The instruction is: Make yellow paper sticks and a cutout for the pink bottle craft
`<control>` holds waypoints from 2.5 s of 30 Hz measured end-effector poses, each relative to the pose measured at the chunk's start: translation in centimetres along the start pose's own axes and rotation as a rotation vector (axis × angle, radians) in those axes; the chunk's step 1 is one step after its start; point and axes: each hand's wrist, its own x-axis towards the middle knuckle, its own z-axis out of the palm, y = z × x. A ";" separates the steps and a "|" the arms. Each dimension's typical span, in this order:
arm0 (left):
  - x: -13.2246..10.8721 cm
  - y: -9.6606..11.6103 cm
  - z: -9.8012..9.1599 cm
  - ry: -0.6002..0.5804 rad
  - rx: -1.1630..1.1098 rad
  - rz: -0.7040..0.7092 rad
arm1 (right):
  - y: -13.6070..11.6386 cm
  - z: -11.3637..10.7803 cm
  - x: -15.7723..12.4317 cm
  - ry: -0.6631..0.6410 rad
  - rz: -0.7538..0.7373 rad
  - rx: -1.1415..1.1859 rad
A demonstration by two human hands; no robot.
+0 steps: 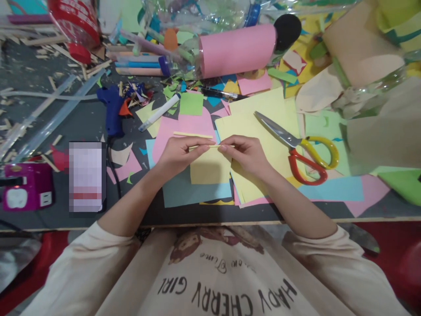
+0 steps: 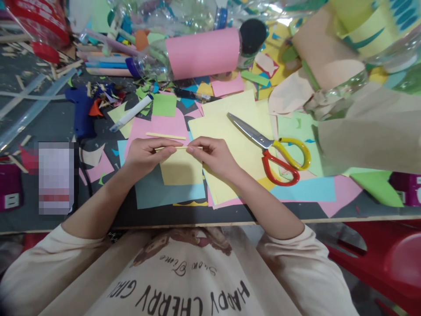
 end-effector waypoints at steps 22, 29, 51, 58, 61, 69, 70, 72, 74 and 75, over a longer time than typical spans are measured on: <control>0.1 -0.4 -0.1 -0.004 -0.026 -0.008 | 0.4 0.0 0.3 0.001 -0.026 0.051; 0.4 -0.6 -0.3 -0.042 -0.041 0.014 | 0.3 0.0 0.4 -0.007 -0.062 0.055; 0.0 -0.3 0.3 -0.030 -0.050 0.006 | -0.1 0.3 0.1 -0.074 -0.067 -0.084; -0.1 -0.3 0.5 -0.001 -0.078 0.004 | -0.2 0.3 0.1 -0.053 -0.058 -0.051; -0.1 -0.4 0.5 0.014 -0.076 -0.005 | -0.2 0.3 0.1 -0.041 -0.056 -0.034; 0.0 -0.3 0.4 0.038 -0.053 -0.012 | -0.2 0.3 0.1 -0.001 -0.021 0.012; 0.0 -0.3 0.4 0.040 -0.056 -0.016 | -0.1 0.3 0.2 -0.002 -0.014 0.017; 0.1 -0.1 0.2 0.056 -0.068 -0.032 | 0.0 0.1 0.2 0.002 -0.002 0.032; 0.1 -0.1 0.1 0.095 -0.091 -0.054 | 0.2 0.0 0.3 0.024 0.011 0.057; 0.2 -0.1 0.1 0.120 -0.104 -0.064 | 0.2 0.0 0.4 0.043 0.016 0.071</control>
